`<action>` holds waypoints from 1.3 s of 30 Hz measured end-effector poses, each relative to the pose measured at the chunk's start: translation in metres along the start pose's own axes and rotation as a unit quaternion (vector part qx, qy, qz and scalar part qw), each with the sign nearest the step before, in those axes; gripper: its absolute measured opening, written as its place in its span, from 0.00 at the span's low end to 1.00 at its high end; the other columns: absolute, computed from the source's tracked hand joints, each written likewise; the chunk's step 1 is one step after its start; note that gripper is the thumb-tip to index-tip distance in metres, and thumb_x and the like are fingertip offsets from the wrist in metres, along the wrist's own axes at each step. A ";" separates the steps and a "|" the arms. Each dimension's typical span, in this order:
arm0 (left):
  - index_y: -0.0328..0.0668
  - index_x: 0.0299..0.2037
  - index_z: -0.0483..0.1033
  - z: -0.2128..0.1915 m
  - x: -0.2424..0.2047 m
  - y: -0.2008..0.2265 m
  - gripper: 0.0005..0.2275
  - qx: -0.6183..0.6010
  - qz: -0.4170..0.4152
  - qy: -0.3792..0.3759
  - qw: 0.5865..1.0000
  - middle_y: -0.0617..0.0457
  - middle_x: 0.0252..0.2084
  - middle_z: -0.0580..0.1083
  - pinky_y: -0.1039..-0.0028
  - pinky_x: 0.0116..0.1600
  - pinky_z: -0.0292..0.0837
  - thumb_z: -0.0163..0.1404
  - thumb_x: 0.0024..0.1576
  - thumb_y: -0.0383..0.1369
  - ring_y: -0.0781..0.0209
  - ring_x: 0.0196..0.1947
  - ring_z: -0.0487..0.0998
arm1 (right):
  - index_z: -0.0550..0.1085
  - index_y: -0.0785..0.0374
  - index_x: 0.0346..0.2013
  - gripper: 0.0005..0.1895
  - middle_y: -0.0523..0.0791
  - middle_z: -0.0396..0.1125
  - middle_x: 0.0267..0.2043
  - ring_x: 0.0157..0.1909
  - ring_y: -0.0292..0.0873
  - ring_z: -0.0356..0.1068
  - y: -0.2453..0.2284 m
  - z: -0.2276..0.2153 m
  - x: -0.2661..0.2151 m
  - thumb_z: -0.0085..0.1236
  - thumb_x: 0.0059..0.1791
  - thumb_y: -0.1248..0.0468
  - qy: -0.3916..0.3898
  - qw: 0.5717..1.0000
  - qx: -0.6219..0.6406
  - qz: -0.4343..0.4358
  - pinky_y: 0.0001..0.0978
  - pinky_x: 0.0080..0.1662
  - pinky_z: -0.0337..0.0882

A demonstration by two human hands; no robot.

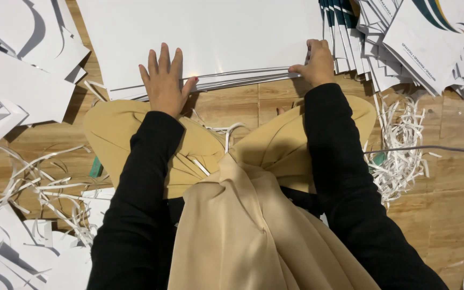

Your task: The person sits on the floor and repeatedly inserts a white paper insert into a larger printed cover, then smooths the edges to secure it. The person handles multiple identical units one at a time, stacking the finished items to the side.

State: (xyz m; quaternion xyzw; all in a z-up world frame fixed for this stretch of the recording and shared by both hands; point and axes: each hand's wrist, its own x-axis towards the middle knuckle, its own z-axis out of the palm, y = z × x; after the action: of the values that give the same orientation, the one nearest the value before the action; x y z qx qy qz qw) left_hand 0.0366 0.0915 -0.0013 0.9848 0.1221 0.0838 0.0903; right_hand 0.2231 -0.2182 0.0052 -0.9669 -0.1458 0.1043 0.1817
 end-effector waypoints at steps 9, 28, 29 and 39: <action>0.33 0.57 0.58 -0.027 0.003 -0.142 0.23 -0.076 -0.211 0.172 0.959 0.41 0.58 0.58 0.59 0.60 0.52 0.55 0.59 0.38 0.45 0.58 0.57 | 0.58 0.69 0.54 0.34 0.56 0.47 0.55 0.56 0.56 0.49 -0.037 -0.011 -0.021 0.66 0.40 0.61 0.000 0.994 0.041 -0.100 0.47 0.55 0.54; 0.49 0.29 0.58 -0.080 -0.175 -0.307 0.04 -0.405 -0.421 0.487 0.650 0.56 0.31 0.59 0.69 0.41 0.68 0.37 0.54 0.35 0.62 0.31 0.62 | 0.66 0.67 0.47 0.19 0.52 0.56 0.46 0.48 0.51 0.56 -0.013 0.002 -0.003 0.57 0.44 0.63 -0.007 0.987 0.057 -0.149 0.39 0.45 0.61; 0.50 0.32 0.62 -0.076 -0.187 -0.317 0.06 -0.423 -0.438 0.527 0.593 0.55 0.37 0.60 0.66 0.47 0.69 0.37 0.51 0.39 0.59 0.36 0.62 | 0.67 0.67 0.46 0.19 0.52 0.56 0.46 0.47 0.50 0.57 -0.011 0.002 -0.003 0.57 0.44 0.63 -0.003 0.987 0.065 -0.148 0.38 0.44 0.61; 0.36 0.50 0.66 -0.038 -0.024 0.021 0.17 -0.649 -0.288 0.305 0.634 0.47 0.50 0.70 0.74 0.57 0.64 0.52 0.52 0.30 0.61 0.49 0.71 | 0.70 0.60 0.41 0.08 0.45 0.65 0.42 0.43 0.40 0.63 -0.080 -0.006 -0.033 0.48 0.48 0.64 -0.022 0.948 0.291 -0.128 0.33 0.45 0.66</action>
State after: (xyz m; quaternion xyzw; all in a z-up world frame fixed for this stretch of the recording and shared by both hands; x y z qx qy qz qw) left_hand 0.0110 0.0709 0.0365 0.5053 0.3345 0.4064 0.6838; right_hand 0.1747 -0.1595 0.0457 -0.8427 -0.2359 0.1391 0.4636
